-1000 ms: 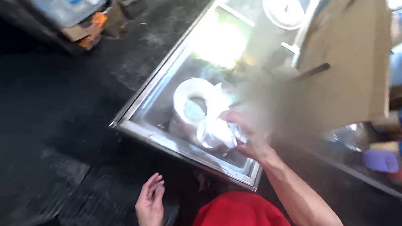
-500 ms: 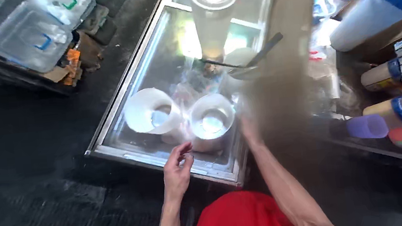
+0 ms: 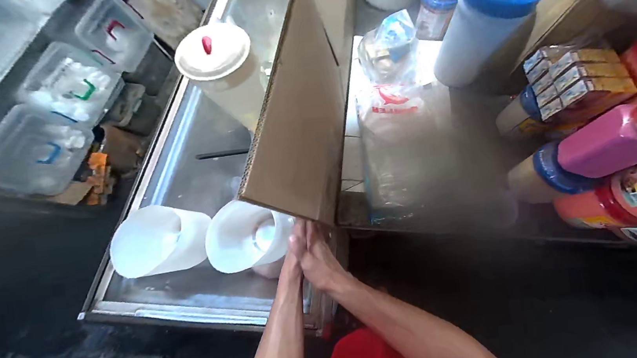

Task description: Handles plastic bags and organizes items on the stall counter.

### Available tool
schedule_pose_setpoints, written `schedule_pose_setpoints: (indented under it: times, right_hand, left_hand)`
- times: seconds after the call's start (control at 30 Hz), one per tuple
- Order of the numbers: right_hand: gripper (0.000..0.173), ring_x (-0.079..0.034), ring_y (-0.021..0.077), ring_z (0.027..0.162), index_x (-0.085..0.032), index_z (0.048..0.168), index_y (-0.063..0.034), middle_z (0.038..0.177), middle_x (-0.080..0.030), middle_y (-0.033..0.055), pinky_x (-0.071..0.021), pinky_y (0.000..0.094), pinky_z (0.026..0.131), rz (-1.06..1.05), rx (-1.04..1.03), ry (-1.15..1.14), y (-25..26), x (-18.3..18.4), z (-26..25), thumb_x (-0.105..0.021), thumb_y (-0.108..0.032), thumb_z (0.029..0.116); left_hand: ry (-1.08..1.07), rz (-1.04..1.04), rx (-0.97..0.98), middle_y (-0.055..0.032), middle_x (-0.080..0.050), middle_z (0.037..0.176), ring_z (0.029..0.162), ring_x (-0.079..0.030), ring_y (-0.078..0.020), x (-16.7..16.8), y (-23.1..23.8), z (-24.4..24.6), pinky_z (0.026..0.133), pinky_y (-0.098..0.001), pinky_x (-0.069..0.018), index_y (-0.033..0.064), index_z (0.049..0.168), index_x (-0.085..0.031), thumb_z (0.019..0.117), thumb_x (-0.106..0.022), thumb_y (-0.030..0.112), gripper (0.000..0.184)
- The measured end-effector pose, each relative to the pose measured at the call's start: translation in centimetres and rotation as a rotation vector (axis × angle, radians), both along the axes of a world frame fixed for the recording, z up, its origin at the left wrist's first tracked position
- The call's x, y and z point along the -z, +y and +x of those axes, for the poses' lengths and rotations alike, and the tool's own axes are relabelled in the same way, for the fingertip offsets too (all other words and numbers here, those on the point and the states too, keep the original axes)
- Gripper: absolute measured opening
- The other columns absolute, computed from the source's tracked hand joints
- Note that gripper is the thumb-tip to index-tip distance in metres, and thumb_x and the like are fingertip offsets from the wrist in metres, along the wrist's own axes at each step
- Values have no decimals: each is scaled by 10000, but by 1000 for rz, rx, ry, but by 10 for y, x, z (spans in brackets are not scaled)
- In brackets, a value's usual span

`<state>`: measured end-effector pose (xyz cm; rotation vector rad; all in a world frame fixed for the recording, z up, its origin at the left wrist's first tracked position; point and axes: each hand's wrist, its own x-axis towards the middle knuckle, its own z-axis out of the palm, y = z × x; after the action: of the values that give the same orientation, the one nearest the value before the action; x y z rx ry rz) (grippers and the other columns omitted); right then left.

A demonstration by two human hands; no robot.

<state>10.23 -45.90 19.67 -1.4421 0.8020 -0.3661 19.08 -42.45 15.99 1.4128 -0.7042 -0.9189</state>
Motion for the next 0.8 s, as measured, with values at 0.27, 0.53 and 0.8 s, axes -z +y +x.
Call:
schedule_pose_setpoints:
  times: [0.27, 0.53, 0.8]
  right_hand:
    - [322, -685, 191, 1090, -684, 1255, -5, 1252, -672, 133, -605, 364, 928, -156, -73, -157, -15, -11, -155, -560, -182, 1018]
    - [310, -722, 274, 1009, -696, 1223, 47, 1206, -690, 232, -604, 376, 875, -871, 185, 293, -92, 3, -170, -555, -129, 1009]
    - [399, -688, 396, 1084, -738, 1132, 8, 1144, -706, 246, -541, 552, 942, -788, 40, 830, -131, 4, -134, -495, -297, 1048]
  left_hand:
    - [-141, 357, -56, -166, -577, 1388, 1263, -548, -100, 18, -49, 8, 1086, -288, -448, -62, 1435, -463, 979, -542, 16, 469]
    - [-225, 168, -313, -183, -615, 1350, 1207, -614, -198, 7, -3, -34, 1013, -378, -512, -35, 1456, -477, 1067, -325, 325, 551]
    - [-381, -66, 70, -145, -704, 1211, 1145, -673, -215, -11, 5, -130, 1035, -395, -540, -15, 1274, -671, 1053, -449, 202, 381]
